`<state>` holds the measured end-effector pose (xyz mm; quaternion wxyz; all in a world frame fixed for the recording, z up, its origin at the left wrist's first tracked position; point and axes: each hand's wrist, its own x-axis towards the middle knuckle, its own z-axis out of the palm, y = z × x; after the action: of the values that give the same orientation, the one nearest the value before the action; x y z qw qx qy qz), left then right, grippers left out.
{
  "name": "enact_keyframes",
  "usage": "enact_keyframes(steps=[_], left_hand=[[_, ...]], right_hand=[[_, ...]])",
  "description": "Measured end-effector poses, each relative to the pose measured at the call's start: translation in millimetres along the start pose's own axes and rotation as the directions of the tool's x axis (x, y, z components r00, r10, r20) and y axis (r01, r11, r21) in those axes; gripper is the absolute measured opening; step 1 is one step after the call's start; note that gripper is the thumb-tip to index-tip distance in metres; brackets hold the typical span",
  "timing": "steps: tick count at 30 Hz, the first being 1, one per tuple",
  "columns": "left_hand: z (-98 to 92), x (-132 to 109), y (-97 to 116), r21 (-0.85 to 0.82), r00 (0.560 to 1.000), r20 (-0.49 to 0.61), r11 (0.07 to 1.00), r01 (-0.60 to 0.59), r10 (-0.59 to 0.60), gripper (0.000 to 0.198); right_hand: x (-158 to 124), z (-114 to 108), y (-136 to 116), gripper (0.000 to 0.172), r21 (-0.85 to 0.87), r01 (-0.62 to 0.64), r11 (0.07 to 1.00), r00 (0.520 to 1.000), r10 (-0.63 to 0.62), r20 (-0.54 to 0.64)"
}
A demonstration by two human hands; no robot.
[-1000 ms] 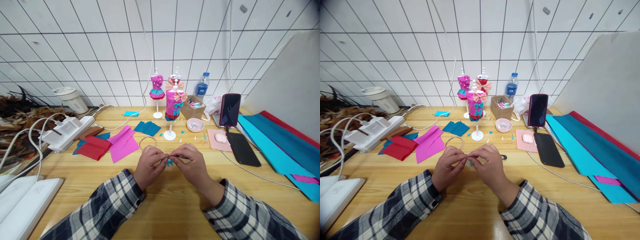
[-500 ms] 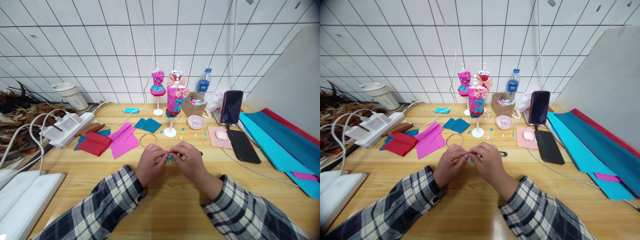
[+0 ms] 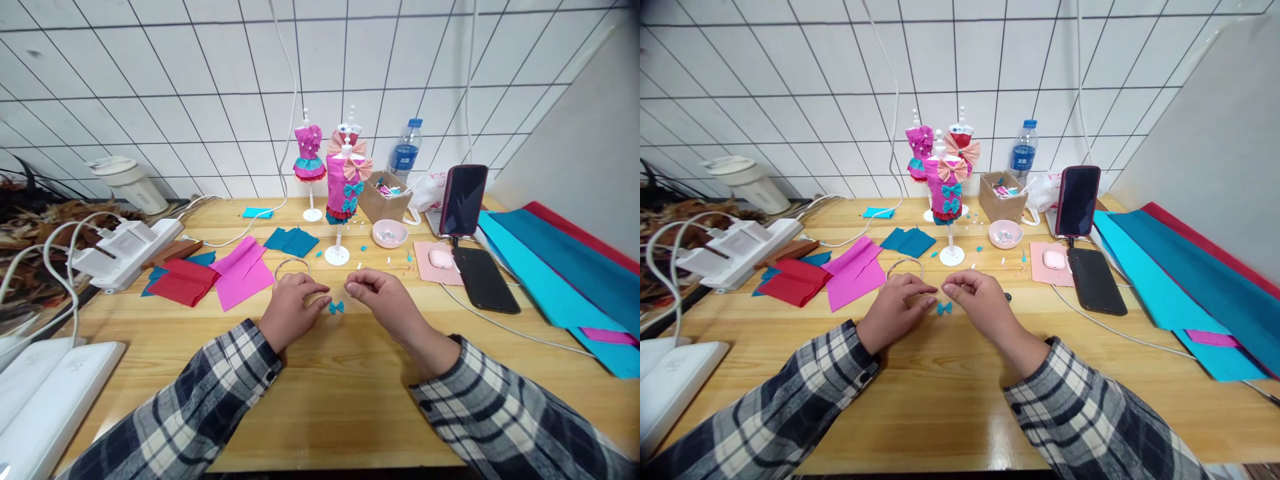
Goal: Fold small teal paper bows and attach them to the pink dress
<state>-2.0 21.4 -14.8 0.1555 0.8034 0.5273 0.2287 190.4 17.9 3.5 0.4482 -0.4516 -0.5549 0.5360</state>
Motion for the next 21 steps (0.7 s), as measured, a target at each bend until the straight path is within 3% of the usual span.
enact_keyframes(steps=[4, 11, 16, 19, 21], left_hand=[[4.7, 0.0, 3.5, 0.079, 0.996, 0.064, 0.995, 0.062, -0.067, 0.02], [2.5, 0.1, 5.0, -0.025, 0.99, 0.101, 0.995, 0.101, -0.098, 0.01], [-5.1, -2.1, 2.3, -0.214, 0.998, -0.064, 0.977, 0.002, -0.016, 0.008], [-12.2, -5.6, 4.9, -0.101, 0.971, -0.208, 0.985, -0.14, 0.116, 0.009], [-17.4, -8.5, 7.4, 0.031, 0.928, -0.288, 0.971, -0.236, 0.234, 0.006]], right_hand=[[3.0, -1.2, 5.9, 0.026, 0.11, -0.137, 0.984, 0.99, 0.141, -0.028], [1.3, -0.8, 5.0, 0.035, 0.254, -0.231, 0.939, 0.972, 0.233, 0.023], [-0.2, -2.1, 1.9, 0.052, 0.293, -0.191, 0.937, 0.981, 0.185, 0.048], [-2.8, 1.0, 0.1, 0.089, 0.308, -0.127, 0.943, 0.992, 0.119, 0.044], [-4.8, 3.0, -2.2, 0.101, 0.352, -0.196, 0.915, 0.981, 0.185, 0.063]])
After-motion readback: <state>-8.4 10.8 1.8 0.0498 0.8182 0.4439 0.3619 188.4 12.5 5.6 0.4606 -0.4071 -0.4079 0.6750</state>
